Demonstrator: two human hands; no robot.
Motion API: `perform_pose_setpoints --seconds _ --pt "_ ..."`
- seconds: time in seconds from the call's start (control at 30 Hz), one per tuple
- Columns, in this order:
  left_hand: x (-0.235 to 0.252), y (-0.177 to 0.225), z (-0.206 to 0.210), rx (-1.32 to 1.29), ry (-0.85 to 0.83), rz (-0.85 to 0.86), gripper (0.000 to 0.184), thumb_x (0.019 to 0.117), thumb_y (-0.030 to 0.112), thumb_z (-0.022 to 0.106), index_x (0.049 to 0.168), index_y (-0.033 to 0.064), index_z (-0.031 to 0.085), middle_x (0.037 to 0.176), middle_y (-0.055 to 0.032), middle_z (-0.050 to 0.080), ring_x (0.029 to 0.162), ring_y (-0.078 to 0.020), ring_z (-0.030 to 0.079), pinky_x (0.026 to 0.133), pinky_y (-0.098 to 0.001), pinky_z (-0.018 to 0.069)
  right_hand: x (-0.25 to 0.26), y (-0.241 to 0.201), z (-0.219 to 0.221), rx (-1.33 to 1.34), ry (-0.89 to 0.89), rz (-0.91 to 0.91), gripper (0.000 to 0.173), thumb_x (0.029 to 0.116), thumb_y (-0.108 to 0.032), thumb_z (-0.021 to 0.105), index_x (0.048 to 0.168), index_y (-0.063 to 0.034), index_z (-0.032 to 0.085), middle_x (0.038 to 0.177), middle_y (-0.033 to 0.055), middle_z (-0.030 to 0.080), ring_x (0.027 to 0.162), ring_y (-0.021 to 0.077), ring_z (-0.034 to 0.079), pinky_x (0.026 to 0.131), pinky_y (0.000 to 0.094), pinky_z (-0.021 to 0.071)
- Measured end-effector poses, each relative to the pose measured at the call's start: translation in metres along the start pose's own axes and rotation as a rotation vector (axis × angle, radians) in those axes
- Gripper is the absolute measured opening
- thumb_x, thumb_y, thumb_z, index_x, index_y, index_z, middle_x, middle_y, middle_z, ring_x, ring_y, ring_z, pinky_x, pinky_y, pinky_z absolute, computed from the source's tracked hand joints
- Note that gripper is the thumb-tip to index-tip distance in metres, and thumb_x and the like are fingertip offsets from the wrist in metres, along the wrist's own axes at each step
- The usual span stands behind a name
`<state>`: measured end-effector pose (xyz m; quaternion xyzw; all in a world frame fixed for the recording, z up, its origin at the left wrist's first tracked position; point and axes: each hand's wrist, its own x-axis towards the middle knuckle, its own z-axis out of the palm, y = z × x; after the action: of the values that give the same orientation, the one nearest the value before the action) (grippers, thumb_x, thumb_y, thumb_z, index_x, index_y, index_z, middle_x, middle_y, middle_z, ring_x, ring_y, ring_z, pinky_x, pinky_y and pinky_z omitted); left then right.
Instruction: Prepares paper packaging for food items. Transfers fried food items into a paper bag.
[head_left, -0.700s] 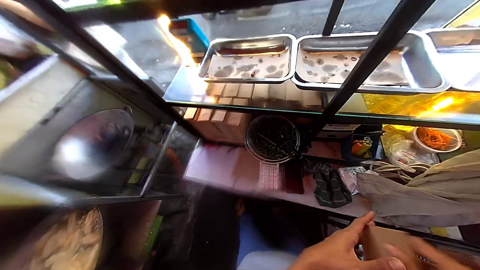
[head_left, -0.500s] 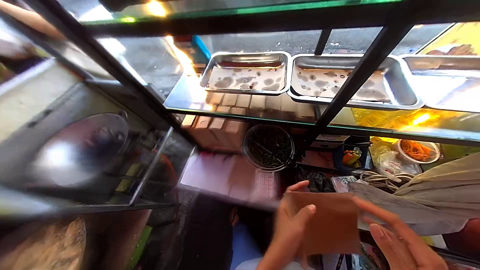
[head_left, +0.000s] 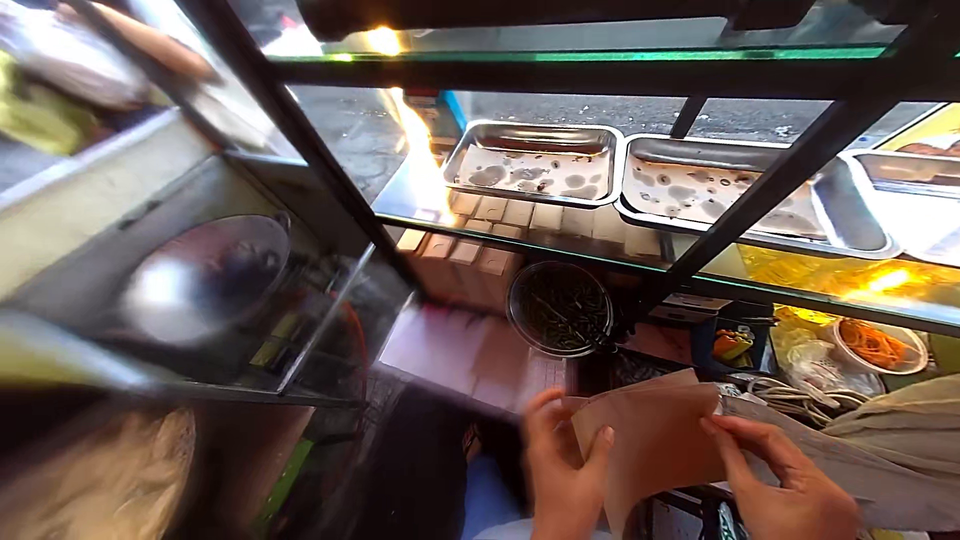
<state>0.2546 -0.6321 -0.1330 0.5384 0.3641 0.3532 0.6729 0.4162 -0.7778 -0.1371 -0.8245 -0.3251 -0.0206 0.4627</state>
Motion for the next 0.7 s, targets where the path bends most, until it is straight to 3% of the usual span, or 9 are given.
perform_pose_setpoints --seconds 0.1,0.17,0.23,0.33,0.37,0.47,0.53,0.6,0.7 --pt "0.003 -0.007 -0.006 0.105 0.167 0.179 0.063 0.0767 0.0 0.084 0.125 -0.0015 0.043 0.102 -0.0127 0.07 0.084 -0.0201 0.074 0.071 -0.0354 0.0665 -0.007 0.001 0.007 -0.041 -0.03 -0.123 0.017 0.0916 -0.019 0.075 0.098 -0.0038 0.072 0.095 0.009 0.068 0.087 0.0121 0.065 0.077 0.0265 0.0568" --pt "0.011 -0.008 -0.013 0.068 0.217 0.234 0.07 0.0724 -0.003 0.086 0.124 -0.0004 0.04 0.099 -0.0131 0.071 0.083 -0.0219 0.075 0.071 -0.036 0.0666 -0.009 -0.008 -0.003 0.288 -0.198 0.049 0.012 0.0974 -0.011 0.067 0.107 -0.0061 0.061 0.095 -0.0015 0.068 0.084 0.0062 0.067 0.076 0.0262 0.0602" --pt "0.016 -0.004 -0.018 -0.051 0.175 0.229 0.07 0.0716 -0.005 0.087 0.12 0.0013 0.037 0.096 -0.0129 0.071 0.083 -0.0217 0.075 0.073 -0.0351 0.0659 -0.01 -0.01 -0.013 0.685 -0.359 0.252 0.009 0.1024 -0.016 0.059 0.111 -0.0184 0.057 0.097 -0.0073 0.068 0.087 0.0064 0.067 0.078 0.0288 0.059" --pt "0.013 -0.005 -0.02 -0.196 0.038 0.196 0.035 0.0833 0.018 0.085 0.102 0.0062 0.058 0.09 -0.0022 0.07 0.081 -0.0092 0.07 0.074 -0.0257 0.0621 -0.011 -0.011 -0.019 0.85 -0.527 0.32 0.038 0.0936 -0.034 0.075 0.128 -0.0235 0.061 0.116 -0.0071 0.073 0.105 0.0097 0.071 0.092 0.033 0.0604" --pt "0.012 -0.008 -0.022 -0.203 -0.017 0.171 0.029 0.0905 0.034 0.077 0.1 0.0094 0.064 0.089 0.0022 0.07 0.082 -0.0049 0.069 0.075 -0.0223 0.0602 -0.011 -0.016 -0.019 0.804 -0.548 0.311 0.042 0.0874 -0.033 0.082 0.125 -0.0234 0.064 0.113 -0.0084 0.075 0.103 0.0087 0.072 0.092 0.0323 0.0613" --pt "0.009 -0.008 -0.025 -0.219 -0.112 0.035 0.063 0.1005 0.064 0.036 0.093 0.0124 0.071 0.082 0.0034 0.07 0.076 -0.0038 0.067 0.072 -0.0226 0.0585 -0.011 -0.029 -0.015 0.709 -0.594 0.327 0.026 0.085 -0.01 0.083 0.109 -0.0128 0.072 0.098 -0.0037 0.079 0.09 0.0112 0.076 0.086 0.0352 0.0644" --pt "0.012 -0.002 -0.024 -0.208 -0.058 0.046 0.049 0.103 0.054 0.044 0.081 0.0179 0.069 0.071 0.0098 0.065 0.066 0.0023 0.063 0.064 -0.0168 0.0549 -0.007 -0.032 -0.017 0.776 -0.665 0.325 0.02 0.0895 -0.007 0.077 0.108 -0.0133 0.073 0.097 -0.0036 0.079 0.089 0.0102 0.075 0.085 0.0343 0.064" --pt "0.021 -0.001 -0.035 -0.131 -0.031 0.158 0.037 0.1039 0.045 0.051 0.081 0.0207 0.068 0.074 0.0128 0.063 0.07 0.005 0.06 0.067 -0.0132 0.0521 0.003 -0.032 -0.027 0.874 -0.732 0.324 0.018 0.0925 -0.008 0.074 0.109 -0.0162 0.076 0.098 -0.003 0.079 0.089 0.0092 0.075 0.085 0.0329 0.0633" --pt "0.047 -0.005 -0.06 -0.024 0.006 0.242 0.041 0.105 0.048 0.047 0.08 0.0193 0.063 0.071 0.011 0.057 0.064 0.0033 0.055 0.06 -0.0126 0.0483 0.018 -0.039 -0.038 0.904 -0.776 0.337 0.012 0.0969 -0.012 0.07 0.106 -0.017 0.076 0.097 -0.0033 0.078 0.088 0.0086 0.074 0.083 0.0319 0.0626"
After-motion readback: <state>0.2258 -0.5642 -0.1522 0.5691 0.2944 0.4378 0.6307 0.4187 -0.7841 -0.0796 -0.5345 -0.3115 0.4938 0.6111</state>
